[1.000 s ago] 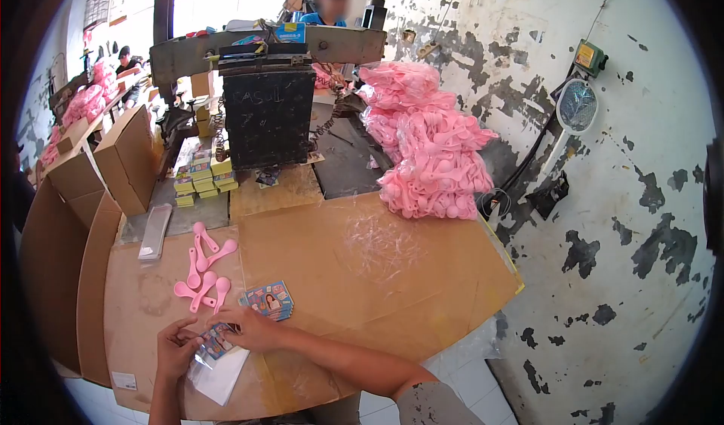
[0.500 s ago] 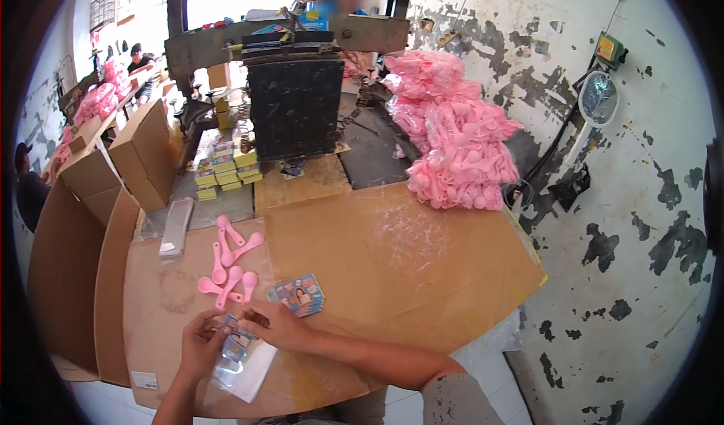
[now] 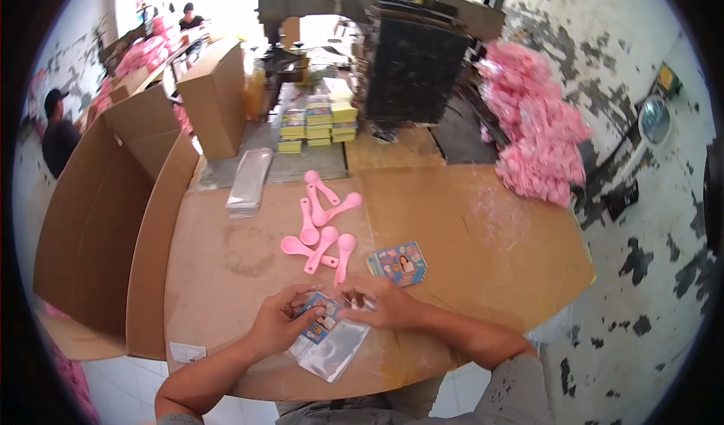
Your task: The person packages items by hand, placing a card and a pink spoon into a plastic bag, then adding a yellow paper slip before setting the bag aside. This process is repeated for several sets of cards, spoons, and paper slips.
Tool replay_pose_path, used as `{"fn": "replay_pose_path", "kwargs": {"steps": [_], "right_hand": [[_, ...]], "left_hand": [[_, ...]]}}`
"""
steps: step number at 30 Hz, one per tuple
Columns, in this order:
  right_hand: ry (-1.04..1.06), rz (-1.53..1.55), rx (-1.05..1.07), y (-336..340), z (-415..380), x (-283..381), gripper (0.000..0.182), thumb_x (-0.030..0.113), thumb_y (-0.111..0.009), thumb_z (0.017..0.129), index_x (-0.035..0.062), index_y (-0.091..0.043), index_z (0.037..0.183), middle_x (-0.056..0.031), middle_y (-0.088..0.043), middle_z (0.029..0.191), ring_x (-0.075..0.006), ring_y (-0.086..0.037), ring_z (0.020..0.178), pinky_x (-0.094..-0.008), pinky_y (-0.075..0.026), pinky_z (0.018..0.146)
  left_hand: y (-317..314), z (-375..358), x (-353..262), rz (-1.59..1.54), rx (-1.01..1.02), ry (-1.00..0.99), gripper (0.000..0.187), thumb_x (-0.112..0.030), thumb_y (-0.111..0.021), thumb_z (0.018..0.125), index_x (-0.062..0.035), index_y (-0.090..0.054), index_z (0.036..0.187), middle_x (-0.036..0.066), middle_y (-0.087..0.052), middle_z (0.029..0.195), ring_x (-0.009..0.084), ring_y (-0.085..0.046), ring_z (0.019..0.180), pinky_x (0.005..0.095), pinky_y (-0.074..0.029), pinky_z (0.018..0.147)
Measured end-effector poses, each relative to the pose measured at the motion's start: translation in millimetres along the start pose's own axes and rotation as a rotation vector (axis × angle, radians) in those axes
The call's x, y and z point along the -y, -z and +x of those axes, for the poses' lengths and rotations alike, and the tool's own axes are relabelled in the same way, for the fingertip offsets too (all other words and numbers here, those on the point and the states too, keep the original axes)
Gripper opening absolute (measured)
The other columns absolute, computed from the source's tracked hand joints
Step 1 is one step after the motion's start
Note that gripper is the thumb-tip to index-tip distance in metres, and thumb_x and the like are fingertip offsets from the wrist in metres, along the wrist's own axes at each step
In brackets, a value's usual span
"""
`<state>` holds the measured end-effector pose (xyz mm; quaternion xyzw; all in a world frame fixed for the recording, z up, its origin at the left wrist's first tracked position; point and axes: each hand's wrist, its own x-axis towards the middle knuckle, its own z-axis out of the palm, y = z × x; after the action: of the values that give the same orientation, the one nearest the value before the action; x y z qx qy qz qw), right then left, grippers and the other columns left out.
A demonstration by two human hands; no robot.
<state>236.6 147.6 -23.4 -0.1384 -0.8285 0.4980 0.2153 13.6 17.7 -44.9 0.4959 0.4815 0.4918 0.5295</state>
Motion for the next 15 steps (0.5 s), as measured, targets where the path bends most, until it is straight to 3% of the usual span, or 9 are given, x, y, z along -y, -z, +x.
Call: {"fn": "replay_pose_path", "kwargs": {"steps": [4,7,11,13,15], "right_hand": [[0.082,-0.033,0.094,-8.2,-0.4,-1.5,0.032,0.016,-0.078,0.092,0.0009,-0.067,0.118,-0.0097,-0.065,0.109,-0.0189,-0.063,0.091,-0.0316,-0.052,0.074],[0.082,-0.084,0.063,-7.3,0.4,4.1,0.028,0.012,-0.079,0.09,0.0013,-0.07,0.115,-0.0112,-0.068,0.108,-0.0217,-0.065,0.094,-0.0343,-0.052,0.078],[0.086,-0.095,0.025,4.2,-4.1,-1.6,0.017,0.01,-0.076,0.092,-0.0006,-0.072,0.105,-0.01,-0.07,0.104,-0.0211,-0.065,0.09,-0.0314,-0.051,0.076],[0.064,-0.025,-0.117,21.8,-2.6,-10.9,0.014,0.008,-0.074,0.092,-0.0004,-0.073,0.103,-0.0108,-0.071,0.099,-0.0209,-0.065,0.09,-0.0311,-0.052,0.077],[-0.133,0.057,-0.415,36.6,-5.3,-29.4,0.011,0.007,-0.072,0.093,0.0019,-0.074,0.102,-0.0115,-0.071,0.102,-0.0196,-0.066,0.09,-0.0317,-0.052,0.078]], "left_hand": [[-1.8,-1.3,-10.0,-0.014,0.049,-0.029,0.044,0.006,-0.063,0.099,0.0,-0.052,0.141,0.013,-0.072,0.12,0.0128,-0.069,0.106,0.0272,-0.058,0.092],[-2.6,-1.2,-2.6,0.131,0.024,-0.147,0.04,0.002,-0.065,0.099,-0.0007,-0.058,0.138,0.011,-0.075,0.11,0.012,-0.071,0.098,0.0264,-0.06,0.081],[-7.1,-1.7,-11.6,0.096,-0.005,-0.011,0.032,0.0,-0.065,0.1,0.0007,-0.062,0.132,0.01,-0.075,0.107,0.0101,-0.07,0.095,0.0254,-0.058,0.078],[-5.1,1.9,-15.0,0.04,-0.047,0.018,0.029,-0.001,-0.064,0.101,0.001,-0.063,0.13,0.01,-0.075,0.106,0.0091,-0.069,0.094,0.025,-0.058,0.077],[2.6,5.3,-1.3,-0.004,-0.11,-0.059,0.028,-0.002,-0.064,0.101,0.0008,-0.063,0.129,0.009,-0.074,0.105,0.0081,-0.068,0.09,0.024,-0.056,0.074]]}}
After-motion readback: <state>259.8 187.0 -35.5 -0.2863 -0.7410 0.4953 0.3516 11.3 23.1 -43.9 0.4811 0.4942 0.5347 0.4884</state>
